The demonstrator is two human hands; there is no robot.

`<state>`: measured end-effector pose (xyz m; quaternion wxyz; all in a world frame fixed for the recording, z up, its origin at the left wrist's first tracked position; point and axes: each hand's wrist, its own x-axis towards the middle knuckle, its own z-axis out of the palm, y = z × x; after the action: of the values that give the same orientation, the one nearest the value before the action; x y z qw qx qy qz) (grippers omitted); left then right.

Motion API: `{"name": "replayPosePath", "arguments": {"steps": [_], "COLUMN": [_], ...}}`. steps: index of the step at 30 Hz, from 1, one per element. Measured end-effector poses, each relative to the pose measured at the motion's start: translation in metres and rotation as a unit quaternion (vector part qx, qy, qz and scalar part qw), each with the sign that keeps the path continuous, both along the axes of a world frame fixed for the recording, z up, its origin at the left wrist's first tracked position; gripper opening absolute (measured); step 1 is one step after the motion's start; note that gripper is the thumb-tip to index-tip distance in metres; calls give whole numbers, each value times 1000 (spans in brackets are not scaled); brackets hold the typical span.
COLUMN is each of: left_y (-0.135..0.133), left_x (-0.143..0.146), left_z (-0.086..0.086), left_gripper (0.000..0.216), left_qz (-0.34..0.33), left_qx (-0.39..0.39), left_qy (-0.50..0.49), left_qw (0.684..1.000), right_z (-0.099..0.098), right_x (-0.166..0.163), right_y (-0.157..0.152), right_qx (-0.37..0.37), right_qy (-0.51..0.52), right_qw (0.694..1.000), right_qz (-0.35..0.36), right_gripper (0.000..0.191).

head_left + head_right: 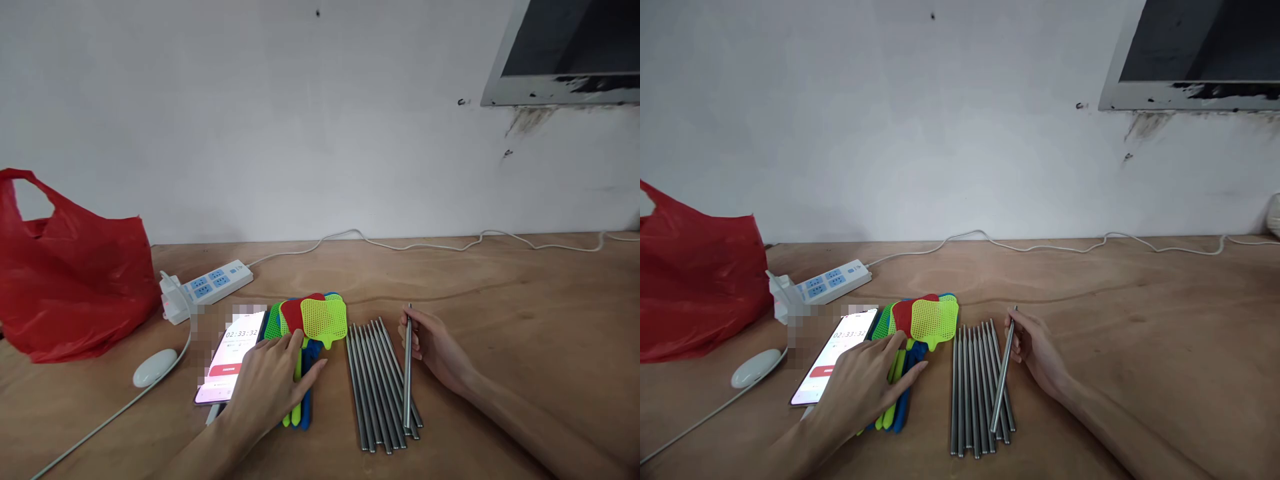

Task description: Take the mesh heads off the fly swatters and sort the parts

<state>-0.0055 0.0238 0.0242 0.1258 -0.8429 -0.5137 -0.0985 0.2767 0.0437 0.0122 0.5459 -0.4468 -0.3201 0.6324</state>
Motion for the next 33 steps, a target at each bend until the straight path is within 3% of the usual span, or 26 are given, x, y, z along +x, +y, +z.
{"name": "replayPosePath", "arguments": {"steps": [10, 15, 17, 21, 25, 33], "left_y": [2, 0, -4, -13, -15, -15], "left_x": [0, 0, 2, 5, 5, 7], "left_z": [-4, -3, -1, 1, 3, 4], "left_gripper": [36, 22, 12, 22, 29, 17], "left_qz": [-3, -52, -97, -165, -157, -181], "left_qx": [31, 28, -1, -75, -121, -146], "left_qy": [-6, -108, -185, -309, -401, -513], "left_qw": [999, 992, 978, 934, 894, 826], "right_z": [-3, -3, -4, -7, -9, -9], "right_x": [0, 1, 2, 4, 7, 9], "right_y": [0, 1, 2, 3, 5, 6], "right_qx": [1, -3, -7, -22, -37, -47], "right_qy": [-6, 9, 18, 38, 59, 91], "right_qw": [1000, 1000, 1000, 999, 997, 994], "right_qz": [11, 20, 23, 24, 32, 39], "right_gripper": [41, 39, 38, 36, 35, 34]}}
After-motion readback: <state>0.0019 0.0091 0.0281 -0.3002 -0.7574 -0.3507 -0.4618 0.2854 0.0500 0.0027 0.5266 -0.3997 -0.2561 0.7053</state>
